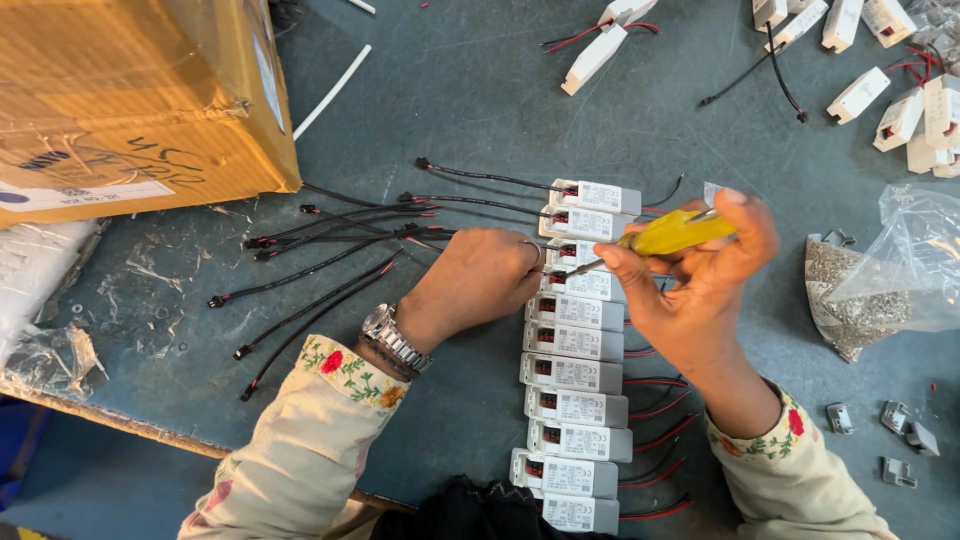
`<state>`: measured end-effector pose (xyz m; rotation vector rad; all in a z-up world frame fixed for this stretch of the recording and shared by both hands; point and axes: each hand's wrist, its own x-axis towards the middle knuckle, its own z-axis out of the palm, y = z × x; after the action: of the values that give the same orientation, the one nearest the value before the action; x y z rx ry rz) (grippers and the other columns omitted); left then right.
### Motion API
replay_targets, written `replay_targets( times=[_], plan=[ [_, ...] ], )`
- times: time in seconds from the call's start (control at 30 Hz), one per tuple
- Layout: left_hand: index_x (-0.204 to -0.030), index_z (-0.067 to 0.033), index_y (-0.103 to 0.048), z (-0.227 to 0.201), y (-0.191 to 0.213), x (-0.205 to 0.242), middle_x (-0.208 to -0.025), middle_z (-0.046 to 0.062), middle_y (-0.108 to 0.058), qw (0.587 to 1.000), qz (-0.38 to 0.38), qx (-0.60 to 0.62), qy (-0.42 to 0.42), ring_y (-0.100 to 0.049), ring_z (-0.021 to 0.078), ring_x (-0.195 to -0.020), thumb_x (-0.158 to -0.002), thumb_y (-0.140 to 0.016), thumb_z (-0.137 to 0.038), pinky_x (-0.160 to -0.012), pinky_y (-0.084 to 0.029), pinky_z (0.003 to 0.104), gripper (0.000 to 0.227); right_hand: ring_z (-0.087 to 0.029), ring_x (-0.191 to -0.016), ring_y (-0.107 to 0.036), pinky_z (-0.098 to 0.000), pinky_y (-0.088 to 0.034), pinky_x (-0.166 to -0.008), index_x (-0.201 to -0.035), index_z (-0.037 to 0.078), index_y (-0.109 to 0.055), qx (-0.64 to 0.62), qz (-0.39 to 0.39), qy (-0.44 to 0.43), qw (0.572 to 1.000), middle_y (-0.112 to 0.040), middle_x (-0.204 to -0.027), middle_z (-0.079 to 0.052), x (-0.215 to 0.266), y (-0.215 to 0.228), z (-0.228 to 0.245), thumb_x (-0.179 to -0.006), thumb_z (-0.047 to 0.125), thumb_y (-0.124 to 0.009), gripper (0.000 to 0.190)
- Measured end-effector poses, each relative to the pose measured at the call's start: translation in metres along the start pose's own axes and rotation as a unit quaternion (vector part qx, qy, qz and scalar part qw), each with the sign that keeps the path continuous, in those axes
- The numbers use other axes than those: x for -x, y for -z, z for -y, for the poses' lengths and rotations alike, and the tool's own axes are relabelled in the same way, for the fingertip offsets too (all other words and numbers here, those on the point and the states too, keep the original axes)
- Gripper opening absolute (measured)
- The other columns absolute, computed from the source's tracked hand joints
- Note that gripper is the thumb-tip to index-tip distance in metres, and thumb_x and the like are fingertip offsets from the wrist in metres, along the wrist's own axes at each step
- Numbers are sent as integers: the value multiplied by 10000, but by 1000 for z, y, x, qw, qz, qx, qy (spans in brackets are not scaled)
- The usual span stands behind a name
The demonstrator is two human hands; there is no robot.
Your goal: The person aligns several white rectangular driver cases on a workbench and uses a yellow-handled screwdriver to tighten internal screws through small access holes in the casing.
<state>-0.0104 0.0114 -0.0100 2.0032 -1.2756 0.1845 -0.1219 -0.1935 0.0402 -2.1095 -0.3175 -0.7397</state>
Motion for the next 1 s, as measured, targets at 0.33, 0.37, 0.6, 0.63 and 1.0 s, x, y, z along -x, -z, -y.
replay_targets(
  times=[0.33,0.37,0.6,0.63,1.0],
  plan=[
    [-715,-39,-670,-5,-2,-1,-748,133,-682,998,29,-45,-25,-687,349,-662,-823,-673,-123,-589,-534,471,136,-164,-941,-677,-193,-518,-669,-1519,235,-186,9,0,10,1000,-506,-1191,-110,3,-3,-2,-953,-75,-824,907],
    [-715,-38,-667,-5,-2,-1,-756,133,-683,998,15,-44,-29,-687,348,-663,-822,-673,-124,-590,-534,470,137,-163,-940,-674,-194,-517,-668,-1517,235,-187,8,0,11,1000,-502,-1192,-113,3,-4,-1,-949,-74,-824,908],
    [-713,-38,-659,-5,-7,-3,-754,124,-683,998,10,-44,-31,-687,348,-665,-833,-665,-118,-586,-531,472,145,-162,-968,-684,-194,-555,-689,-1471,224,-177,5,9,14,1000,-522,-1181,-109,-1,-4,4,-964,-73,-814,866],
    [-703,-39,-657,-5,-8,-3,-745,122,-682,998,22,-42,-31,-686,349,-661,-832,-665,-119,-585,-530,475,152,-161,-966,-683,-193,-554,-688,-1471,226,-177,4,10,17,1000,-528,-1175,-107,-1,-4,5,-965,-73,-814,867],
    [-726,-41,-674,-1,-9,-2,-766,113,-688,999,21,-31,-11,-685,355,-678,-823,-692,-170,-599,-537,473,162,-157,-899,-669,-205,-523,-630,-1509,215,-184,19,8,38,999,-570,-1159,-136,-2,-7,4,-917,-70,-814,911]
  ],
)
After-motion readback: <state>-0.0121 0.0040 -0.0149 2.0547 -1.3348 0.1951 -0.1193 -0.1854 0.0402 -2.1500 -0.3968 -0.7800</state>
